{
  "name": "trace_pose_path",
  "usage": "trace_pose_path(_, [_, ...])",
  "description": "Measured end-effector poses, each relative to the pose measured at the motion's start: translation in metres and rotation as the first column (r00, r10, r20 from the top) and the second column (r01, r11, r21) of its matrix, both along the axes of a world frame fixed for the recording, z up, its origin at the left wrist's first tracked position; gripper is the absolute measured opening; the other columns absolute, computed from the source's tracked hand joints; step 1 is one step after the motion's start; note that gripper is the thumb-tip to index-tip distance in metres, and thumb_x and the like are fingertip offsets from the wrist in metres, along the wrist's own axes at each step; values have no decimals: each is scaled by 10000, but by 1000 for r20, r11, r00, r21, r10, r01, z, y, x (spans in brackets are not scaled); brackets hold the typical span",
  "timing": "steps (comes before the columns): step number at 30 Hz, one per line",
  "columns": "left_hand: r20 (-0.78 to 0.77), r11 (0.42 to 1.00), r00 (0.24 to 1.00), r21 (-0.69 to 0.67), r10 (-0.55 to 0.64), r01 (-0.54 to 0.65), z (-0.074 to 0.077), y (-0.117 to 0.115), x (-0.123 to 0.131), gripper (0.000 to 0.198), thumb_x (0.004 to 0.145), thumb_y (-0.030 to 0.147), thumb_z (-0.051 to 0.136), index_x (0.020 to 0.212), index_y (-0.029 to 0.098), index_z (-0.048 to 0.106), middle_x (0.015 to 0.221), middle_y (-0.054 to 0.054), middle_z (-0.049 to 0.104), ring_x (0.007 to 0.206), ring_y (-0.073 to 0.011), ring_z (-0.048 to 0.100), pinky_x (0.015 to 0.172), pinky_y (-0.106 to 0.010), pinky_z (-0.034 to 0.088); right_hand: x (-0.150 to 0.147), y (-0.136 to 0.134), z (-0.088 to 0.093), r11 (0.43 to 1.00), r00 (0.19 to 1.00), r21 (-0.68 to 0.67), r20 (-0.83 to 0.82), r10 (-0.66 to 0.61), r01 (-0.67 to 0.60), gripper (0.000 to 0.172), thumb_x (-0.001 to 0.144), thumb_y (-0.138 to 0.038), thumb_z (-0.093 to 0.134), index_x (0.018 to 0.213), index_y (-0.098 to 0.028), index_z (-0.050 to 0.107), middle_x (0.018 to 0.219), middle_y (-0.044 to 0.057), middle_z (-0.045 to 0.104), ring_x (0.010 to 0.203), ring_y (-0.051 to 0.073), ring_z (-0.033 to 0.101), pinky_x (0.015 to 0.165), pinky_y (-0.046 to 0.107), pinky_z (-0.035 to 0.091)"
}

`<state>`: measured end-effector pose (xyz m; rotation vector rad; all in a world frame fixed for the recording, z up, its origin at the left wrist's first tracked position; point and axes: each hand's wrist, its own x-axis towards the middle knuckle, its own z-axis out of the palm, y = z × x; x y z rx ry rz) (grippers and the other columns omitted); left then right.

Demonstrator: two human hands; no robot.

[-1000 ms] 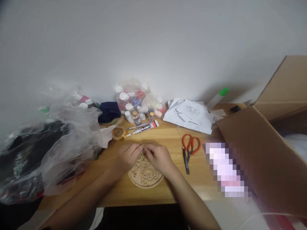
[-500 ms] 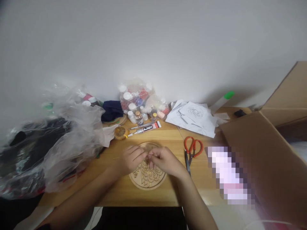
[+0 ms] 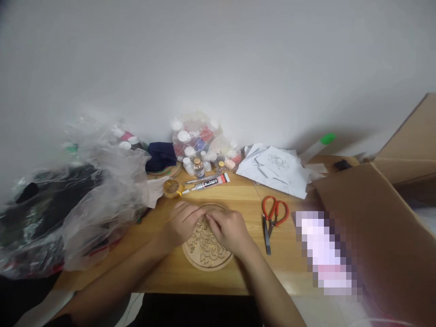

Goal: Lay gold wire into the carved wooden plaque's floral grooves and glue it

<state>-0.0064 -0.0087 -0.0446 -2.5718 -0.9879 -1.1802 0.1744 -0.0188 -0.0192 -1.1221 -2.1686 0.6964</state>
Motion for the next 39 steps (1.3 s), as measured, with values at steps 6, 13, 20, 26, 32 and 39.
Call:
trace_pose_path(6, [-3,998,1000,-61,-25,25,4,3,-3,223,961,168,390,891,145,600,767,-26,621,710,-138,543,685,-292,405,4,1,7,1000,999,-31,36,6,-5,247,917,-173,449,966,-221,687,888,20,753,658,138,679,648,226,489])
trace_pose_path(13, [-30,997,999,-71,-12,10,9,5,-6,236,955,145,379,896,145,607,787,-31,635,743,-140,562,711,-290,426,13,3,3,998,986,-7,158,-53,55,261,924,-233,469,970,-205,725,718,25,739,542,143,643,535,229,416])
trace_pose_path(20, [-81,996,997,-88,3,-10,11,7,-13,254,953,138,372,922,142,624,832,-44,654,789,-142,585,729,-286,464,20,4,7,993,984,-70,163,-78,90,258,917,-225,476,980,-225,726,763,25,749,588,143,658,556,225,402])
trace_pose_path(26, [-138,989,990,-136,42,-61,10,10,-21,253,959,166,382,972,155,635,877,-40,667,815,-142,596,759,-289,460,27,8,11,981,965,-102,220,-139,165,305,925,-279,456,754,-188,693,623,20,694,512,138,604,519,232,361])
trace_pose_path(32, [-77,990,989,-50,127,-131,17,11,-23,182,950,161,439,956,165,620,850,-28,656,816,-135,600,771,-285,437,33,9,9,965,960,-134,199,-197,226,279,930,-294,443,885,-197,701,803,33,742,667,170,669,601,249,416])
trace_pose_path(39, [9,981,981,23,193,-193,15,16,-26,164,917,107,464,945,157,618,820,-34,645,772,-131,596,740,-276,426,35,10,7,956,957,-148,187,-223,252,278,930,-301,443,898,-199,700,833,47,749,725,195,690,642,259,452])
